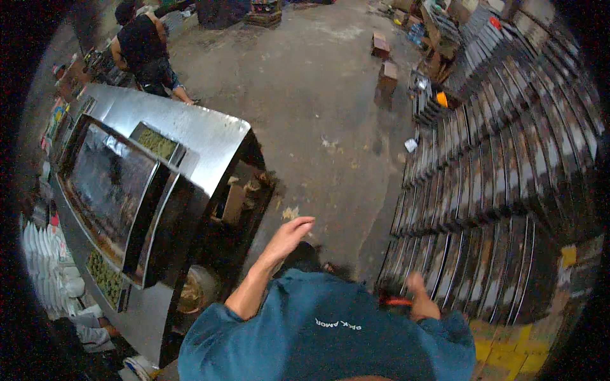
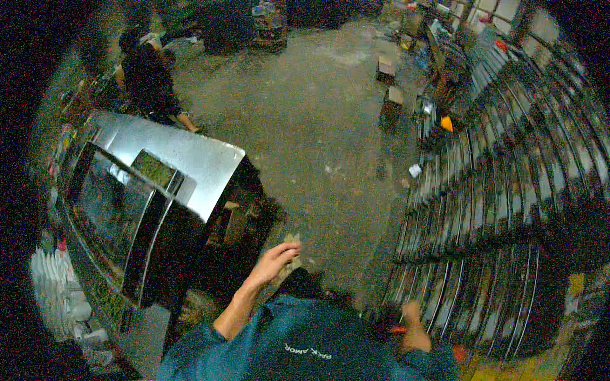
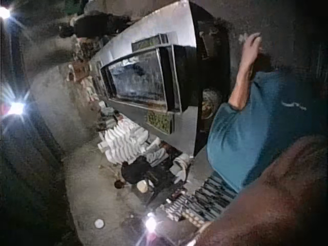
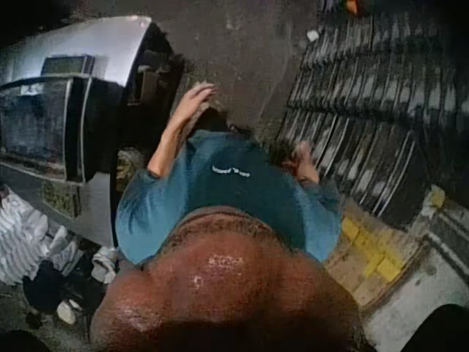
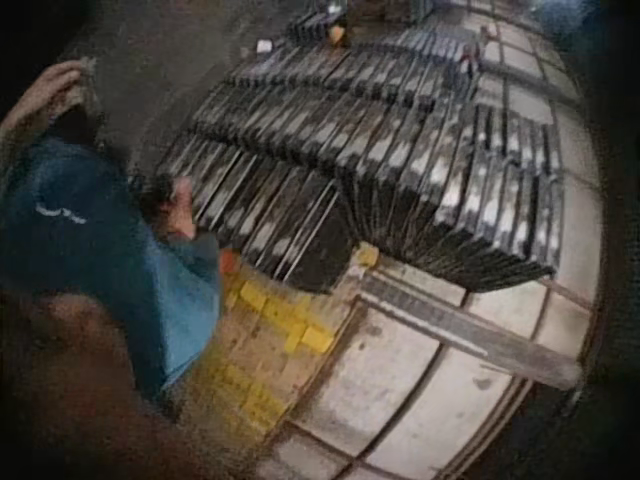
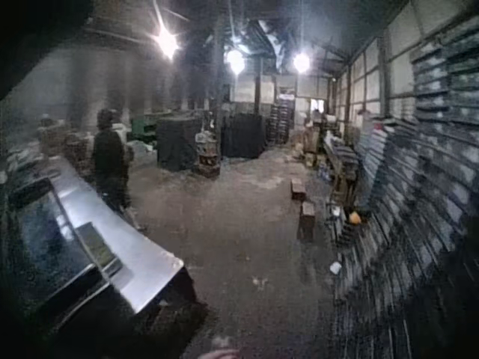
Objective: The person portions a green dough-like substance from a metal tray into small balls by hand and arranges them in the tray. The person then moves to a different tray and spreads the dough evenly across its surface.
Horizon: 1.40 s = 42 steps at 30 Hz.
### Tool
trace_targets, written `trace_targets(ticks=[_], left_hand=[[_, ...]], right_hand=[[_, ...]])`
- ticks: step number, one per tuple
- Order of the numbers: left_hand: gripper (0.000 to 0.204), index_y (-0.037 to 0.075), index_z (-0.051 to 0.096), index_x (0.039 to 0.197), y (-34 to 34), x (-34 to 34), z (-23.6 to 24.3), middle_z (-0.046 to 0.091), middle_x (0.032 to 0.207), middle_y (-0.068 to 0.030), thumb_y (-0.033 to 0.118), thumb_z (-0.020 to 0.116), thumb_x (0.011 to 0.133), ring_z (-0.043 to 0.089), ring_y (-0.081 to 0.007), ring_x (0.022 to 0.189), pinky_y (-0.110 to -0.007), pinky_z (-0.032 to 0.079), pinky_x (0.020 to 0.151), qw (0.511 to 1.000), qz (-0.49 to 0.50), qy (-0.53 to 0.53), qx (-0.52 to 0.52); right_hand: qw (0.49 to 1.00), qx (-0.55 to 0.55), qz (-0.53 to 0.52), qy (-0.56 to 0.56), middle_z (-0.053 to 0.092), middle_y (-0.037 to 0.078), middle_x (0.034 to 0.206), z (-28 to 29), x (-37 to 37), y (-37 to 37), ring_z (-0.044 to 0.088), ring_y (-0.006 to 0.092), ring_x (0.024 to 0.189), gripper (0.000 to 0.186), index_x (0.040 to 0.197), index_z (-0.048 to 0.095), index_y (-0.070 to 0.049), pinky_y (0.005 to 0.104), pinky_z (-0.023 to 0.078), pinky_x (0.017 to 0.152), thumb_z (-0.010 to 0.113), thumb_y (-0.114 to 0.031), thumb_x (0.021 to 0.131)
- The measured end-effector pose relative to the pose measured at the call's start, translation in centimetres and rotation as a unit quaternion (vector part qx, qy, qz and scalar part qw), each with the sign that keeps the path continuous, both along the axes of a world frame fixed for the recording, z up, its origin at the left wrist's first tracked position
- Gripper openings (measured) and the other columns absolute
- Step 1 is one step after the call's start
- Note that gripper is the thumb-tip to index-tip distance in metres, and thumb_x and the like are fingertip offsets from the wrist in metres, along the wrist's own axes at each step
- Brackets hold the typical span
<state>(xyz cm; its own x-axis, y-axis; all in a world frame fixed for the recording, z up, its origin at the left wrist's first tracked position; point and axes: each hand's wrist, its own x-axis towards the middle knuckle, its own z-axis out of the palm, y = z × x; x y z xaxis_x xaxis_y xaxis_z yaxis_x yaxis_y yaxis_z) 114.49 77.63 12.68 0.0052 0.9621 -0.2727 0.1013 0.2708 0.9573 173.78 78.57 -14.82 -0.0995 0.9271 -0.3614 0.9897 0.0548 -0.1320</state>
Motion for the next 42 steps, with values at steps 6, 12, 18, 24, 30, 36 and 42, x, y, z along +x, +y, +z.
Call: trace_targets(ticks=[6, 12, 18, 24, 30, 36, 42], left_hand=[[0.030, 0.006, 0.065, 0.121, 11.4, -3.7, -6.0, 0.067, 0.115, -0.0038, 0.022, 0.052, 0.100, 0.060, -0.0140, 0.105, -0.031, 0.048, 0.087, 0.973, 0.213, -0.056, -0.069], [0.033, 0.004, 0.062, 0.123, 30.5, -7.8, -5.4, 0.068, 0.108, -0.0047, 0.025, 0.054, 0.099, 0.061, -0.0106, 0.097, -0.027, 0.048, 0.084, 0.991, 0.118, -0.024, -0.064], [0.039, 0.002, 0.059, 0.127, 40.7, -16.9, 1.8, 0.065, 0.123, -0.0115, 0.026, 0.053, 0.097, 0.060, -0.0212, 0.114, -0.032, 0.043, 0.100, 0.979, 0.173, 0.084, 0.070], [0.032, -0.001, 0.062, 0.122, 40.6, -23.8, 1.4, 0.065, 0.121, -0.0116, 0.018, 0.054, 0.098, 0.060, -0.0210, 0.114, -0.031, 0.044, 0.099, 0.903, 0.429, 0.022, -0.002], [0.031, 0.001, 0.059, 0.126, 42.8, -27.4, -2.7, 0.064, 0.124, -0.0119, 0.018, 0.052, 0.101, 0.059, -0.0216, 0.115, -0.035, 0.046, 0.096, 0.796, 0.601, -0.072, 0.009], [0.035, 0.000, 0.056, 0.129, 49.3, -34.2, -3.5, 0.061, 0.127, -0.0147, 0.020, 0.052, 0.100, 0.059, -0.0253, 0.116, -0.037, 0.046, 0.099, 0.674, 0.725, -0.118, 0.078], [0.038, -0.002, 0.056, 0.127, 48.9, -36.6, -0.5, 0.062, 0.125, -0.0138, 0.025, 0.052, 0.101, 0.059, -0.0229, 0.117, -0.033, 0.045, 0.099, 0.601, 0.795, -0.041, 0.076]], right_hand=[[0.925, 0.126, -0.182, 0.311, 0.070, 0.012, 0.101, 9.1, -12.2, 37.4, 0.067, 0.0242, 0.090, 0.030, 0.114, 0.067, -0.001, 0.0389, 0.053, 0.076, 0.058, -0.020, 0.093], [0.941, 0.031, 0.029, 0.335, 0.069, 0.005, 0.082, 5.2, -28.6, 48.1, 0.062, 0.0142, 0.065, 0.031, 0.118, 0.066, -0.002, 0.0303, 0.050, 0.060, 0.061, -0.019, 0.092], [0.968, -0.217, 0.053, 0.115, 0.070, 0.010, 0.080, -1.3, -27.7, 49.1, 0.064, 0.0201, 0.061, 0.027, 0.104, 0.070, -0.004, 0.0366, 0.051, 0.058, 0.063, -0.022, 0.086], [0.915, -0.380, 0.122, 0.063, 0.067, 0.009, 0.074, -3.8, -31.9, 61.1, 0.061, 0.0193, 0.058, 0.025, 0.098, 0.072, -0.008, 0.0352, 0.048, 0.053, 0.066, -0.022, 0.079], [0.795, -0.205, 0.535, 0.199, 0.065, 0.008, 0.068, -7.3, -51.7, 84.7, 0.059, 0.0185, 0.054, 0.023, 0.092, 0.073, -0.011, 0.0339, 0.046, 0.048, 0.070, -0.022, 0.072], [0.808, 0.009, 0.565, 0.167, 0.065, 0.017, 0.076, -5.3, -81.7, 101.2, 0.062, 0.0356, 0.065, 0.023, 0.091, 0.069, -0.004, 0.0407, 0.050, 0.057, 0.065, -0.023, 0.077], [0.724, -0.351, 0.475, 0.357, 0.060, 0.005, 0.078, 5.0, -109.8, 94.2, 0.055, 0.0142, 0.063, 0.023, 0.105, 0.064, 0.002, 0.0291, 0.044, 0.056, 0.057, -0.015, 0.093]])
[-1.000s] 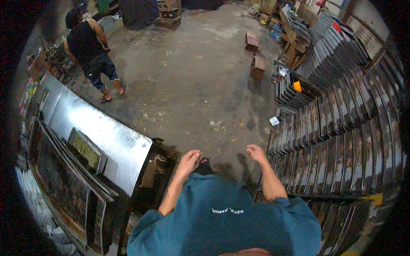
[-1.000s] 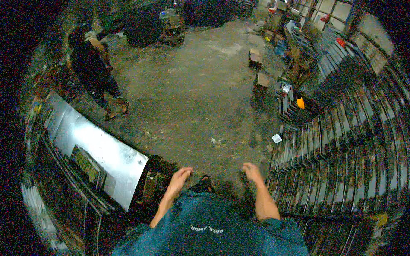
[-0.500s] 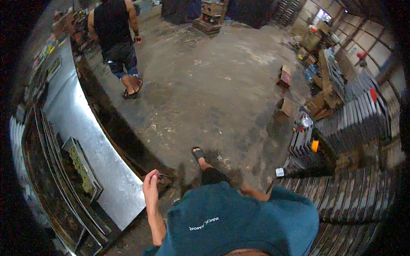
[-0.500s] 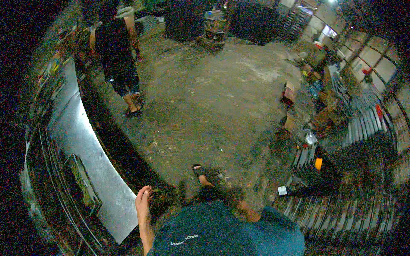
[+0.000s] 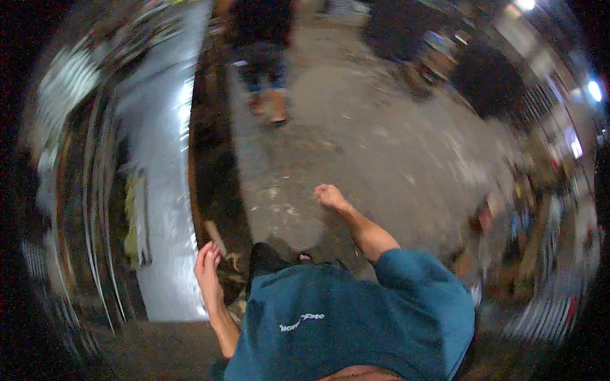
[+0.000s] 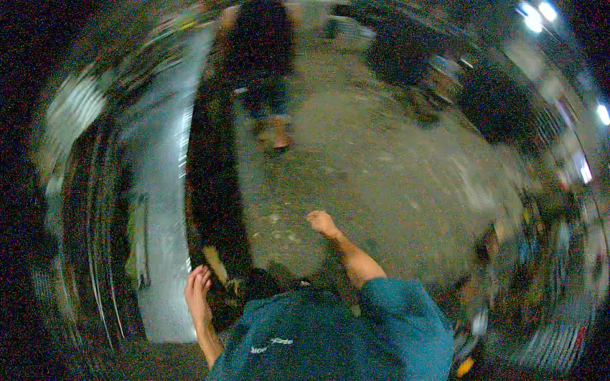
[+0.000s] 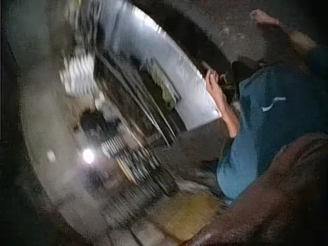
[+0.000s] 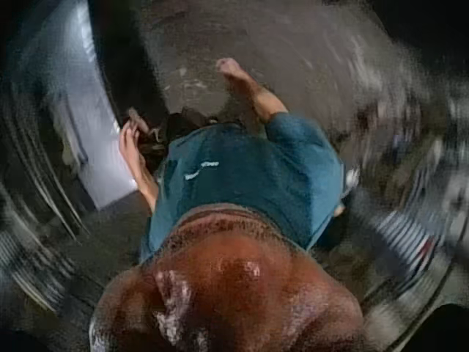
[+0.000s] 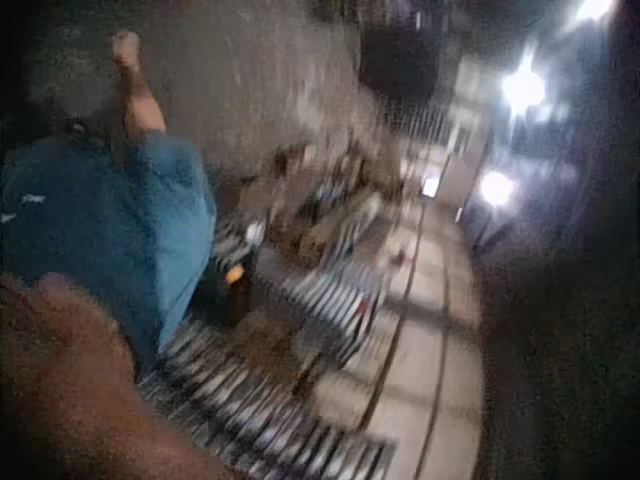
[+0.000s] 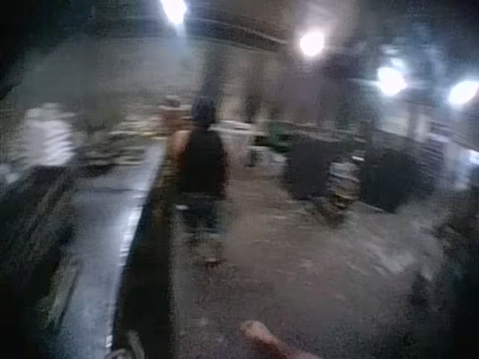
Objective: The person portions a green dough-like substance from a metal tray into small balls by hand and arranges them in the tray. The person then moves to a different tray and spreads the dough evenly across its surface.
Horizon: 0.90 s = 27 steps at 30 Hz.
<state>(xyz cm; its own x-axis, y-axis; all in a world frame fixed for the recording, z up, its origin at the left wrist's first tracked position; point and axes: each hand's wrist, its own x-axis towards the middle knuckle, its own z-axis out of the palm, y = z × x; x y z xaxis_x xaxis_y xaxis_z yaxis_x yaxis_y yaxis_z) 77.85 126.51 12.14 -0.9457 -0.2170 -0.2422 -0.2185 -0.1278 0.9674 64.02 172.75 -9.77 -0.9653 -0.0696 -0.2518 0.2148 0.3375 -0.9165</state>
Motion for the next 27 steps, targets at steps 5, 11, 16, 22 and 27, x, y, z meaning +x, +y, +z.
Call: trace_targets(ticks=[5, 11, 16, 22, 27], left_hand=[[0.031, 0.000, 0.061, 0.122, -3.8, -4.0, 0.5, 0.066, 0.118, -0.0108, 0.020, 0.056, 0.099, 0.061, -0.0170, 0.109, -0.030, 0.046, 0.094, 0.986, 0.167, -0.007, 0.009], [0.029, -0.001, 0.063, 0.119, -10.1, -9.5, 3.3, 0.068, 0.115, -0.0108, 0.016, 0.055, 0.098, 0.062, -0.0183, 0.110, -0.030, 0.045, 0.098, 0.921, 0.345, 0.044, -0.175], [0.042, 0.003, 0.056, 0.131, -15.5, -11.2, 7.4, 0.054, 0.136, -0.0173, 0.008, 0.061, 0.089, 0.048, -0.0313, 0.131, -0.044, 0.033, 0.111, 0.695, 0.484, 0.071, -0.527], [0.065, 0.010, 0.044, 0.143, -22.7, -14.9, 9.4, 0.031, 0.154, -0.0172, 0.017, 0.071, 0.084, 0.022, -0.0370, 0.146, -0.063, 0.008, 0.115, 0.549, 0.481, -0.053, -0.681], [0.093, 0.015, 0.032, 0.151, -26.3, -17.1, 7.8, 0.022, 0.158, -0.0167, 0.036, 0.081, 0.074, 0.014, -0.0408, 0.147, -0.071, 0.004, 0.111, 0.526, 0.444, -0.170, -0.705]], right_hand=[[0.984, -0.119, 0.064, -0.118, 0.061, 0.005, 0.082, 12.3, -10.7, -16.6, 0.053, 0.0103, 0.064, 0.033, 0.123, 0.055, 0.009, 0.0275, 0.044, 0.058, 0.054, -0.011, 0.097], [0.966, 0.026, 0.257, -0.015, 0.064, 0.008, 0.091, 16.7, -19.5, -26.4, 0.058, 0.0128, 0.072, 0.037, 0.126, 0.057, 0.004, 0.0292, 0.048, 0.068, 0.060, -0.015, 0.095], [0.897, 0.058, 0.336, 0.283, 0.061, 0.017, 0.121, 22.4, -28.6, -36.8, 0.061, 0.0235, 0.099, 0.051, 0.133, 0.054, -0.001, 0.0370, 0.051, 0.085, 0.068, -0.014, 0.086], [0.730, 0.056, 0.399, 0.552, 0.025, 0.026, 0.154, 30.8, -38.9, -57.6, 0.027, 0.0484, 0.139, 0.083, 0.151, 0.031, -0.013, 0.0545, 0.030, 0.111, 0.075, -0.022, 0.081], [0.576, 0.091, 0.458, 0.671, 0.013, 0.023, 0.159, 33.0, -43.2, -70.2, 0.018, 0.0500, 0.142, 0.093, 0.152, 0.031, -0.022, 0.0734, 0.019, 0.105, 0.080, -0.036, 0.075]])
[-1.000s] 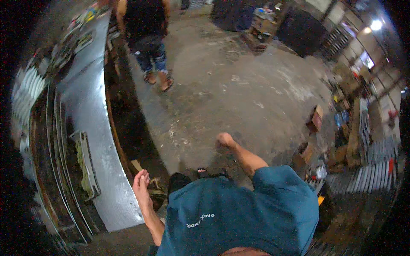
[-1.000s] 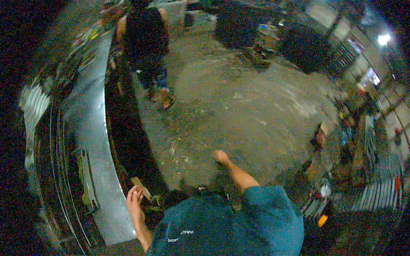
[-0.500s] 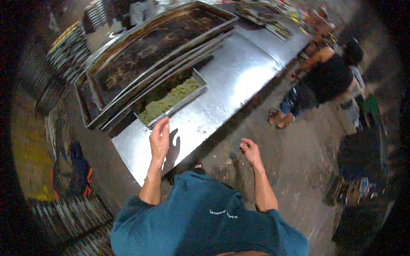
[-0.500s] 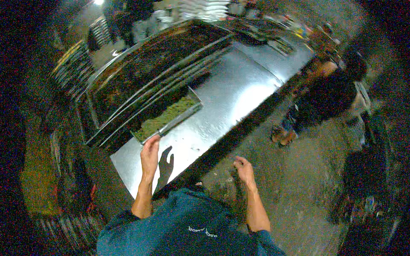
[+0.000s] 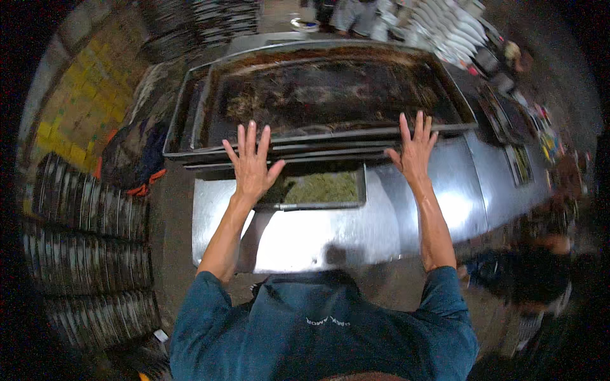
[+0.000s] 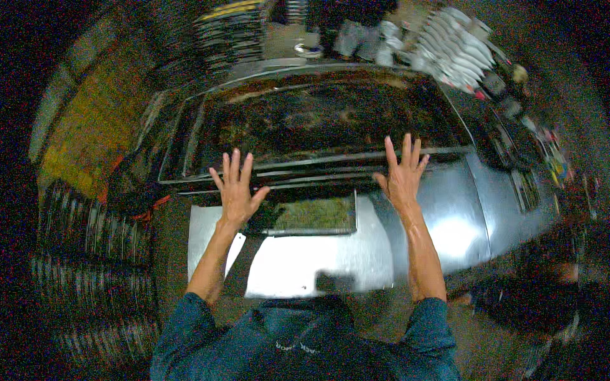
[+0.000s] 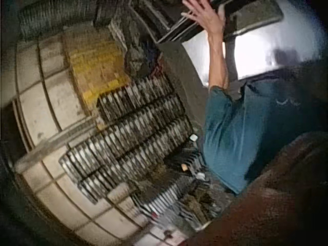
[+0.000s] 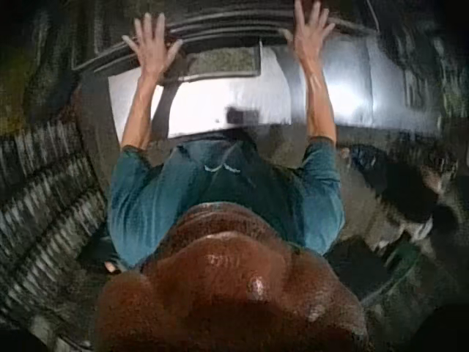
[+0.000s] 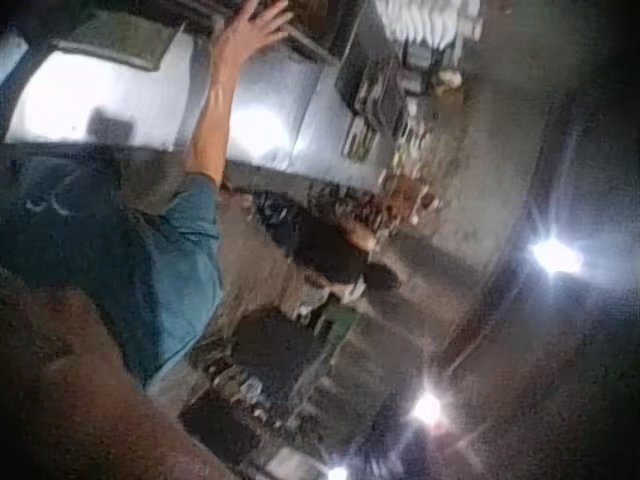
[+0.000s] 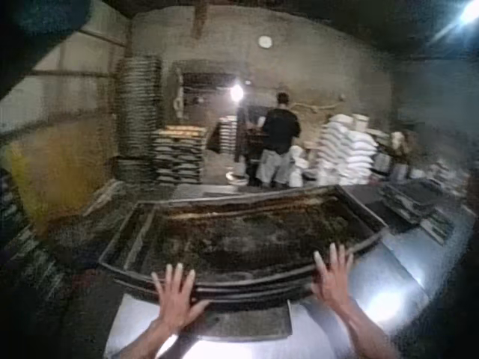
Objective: The person portions a green dough-like substance from a metal tray into small balls by hand and arranges them in the tray. The person then moves to a different tray and spreads the dough evenly across its surface.
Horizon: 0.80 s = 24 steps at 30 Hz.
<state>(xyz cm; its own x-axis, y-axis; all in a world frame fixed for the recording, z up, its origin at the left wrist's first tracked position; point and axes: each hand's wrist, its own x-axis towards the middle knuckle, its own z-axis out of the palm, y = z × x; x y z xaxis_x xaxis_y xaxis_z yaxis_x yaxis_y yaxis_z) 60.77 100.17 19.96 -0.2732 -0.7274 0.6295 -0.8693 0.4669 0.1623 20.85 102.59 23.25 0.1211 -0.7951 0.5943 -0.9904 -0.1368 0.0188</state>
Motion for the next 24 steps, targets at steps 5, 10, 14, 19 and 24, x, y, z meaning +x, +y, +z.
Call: trace_targets(ticks=[5, 10, 14, 19, 24], left_hand=[[0.094, 0.017, 0.031, 0.150, -2.8, -0.3, -3.1, 0.018, 0.158, -0.0167, 0.039, 0.081, 0.074, 0.012, -0.0443, 0.145, -0.074, 0.005, 0.108, 0.997, 0.053, -0.048, 0.002], [0.087, 0.020, 0.030, 0.150, -10.1, -0.1, -3.5, 0.019, 0.158, -0.0153, 0.017, 0.078, 0.077, 0.014, -0.0434, 0.145, -0.075, 0.012, 0.106, 0.996, 0.052, -0.072, 0.009], [0.063, 0.020, 0.038, 0.144, -18.1, 0.8, -2.4, 0.034, 0.148, -0.0138, 0.017, 0.067, 0.088, 0.020, -0.0412, 0.144, -0.071, 0.014, 0.111, 0.986, 0.075, -0.119, 0.095], [0.061, 0.021, 0.040, 0.143, -24.1, 1.3, -3.4, 0.041, 0.145, -0.0147, 0.020, 0.066, 0.088, 0.021, -0.0408, 0.144, -0.068, 0.011, 0.114, 0.982, 0.086, -0.097, 0.136], [0.063, 0.016, 0.042, 0.145, -21.5, 2.5, -1.3, 0.033, 0.155, -0.0150, 0.033, 0.066, 0.089, 0.027, -0.0393, 0.143, -0.053, 0.027, 0.114, 0.989, -0.061, 0.044, 0.124]], right_hand=[[0.998, -0.004, 0.054, 0.026, 0.022, 0.019, 0.156, -1.8, -1.4, -4.9, 0.018, 0.0459, 0.143, 0.104, 0.152, 0.031, -0.026, 0.0754, 0.015, 0.105, 0.086, -0.039, 0.065], [0.999, -0.001, 0.035, 0.023, 0.044, 0.016, 0.139, -2.4, -1.0, -11.8, 0.032, 0.0417, 0.136, 0.094, 0.150, 0.034, -0.025, 0.0744, 0.018, 0.104, 0.084, -0.032, 0.070], [0.997, 0.011, -0.025, 0.067, 0.050, 0.014, 0.131, -2.0, -0.2, -18.9, 0.038, 0.0391, 0.132, 0.083, 0.140, 0.044, -0.024, 0.0721, 0.023, 0.105, 0.084, -0.032, 0.068], [0.995, 0.032, -0.037, 0.091, 0.050, 0.014, 0.131, -2.8, -0.6, -23.2, 0.038, 0.0389, 0.133, 0.072, 0.137, 0.046, -0.021, 0.0722, 0.027, 0.103, 0.081, -0.030, 0.074], [0.996, -0.003, 0.085, -0.009, 0.046, 0.020, 0.141, -1.7, 0.5, -19.3, 0.039, 0.0429, 0.133, 0.073, 0.143, 0.043, -0.015, 0.0590, 0.031, 0.109, 0.076, -0.029, 0.079]])
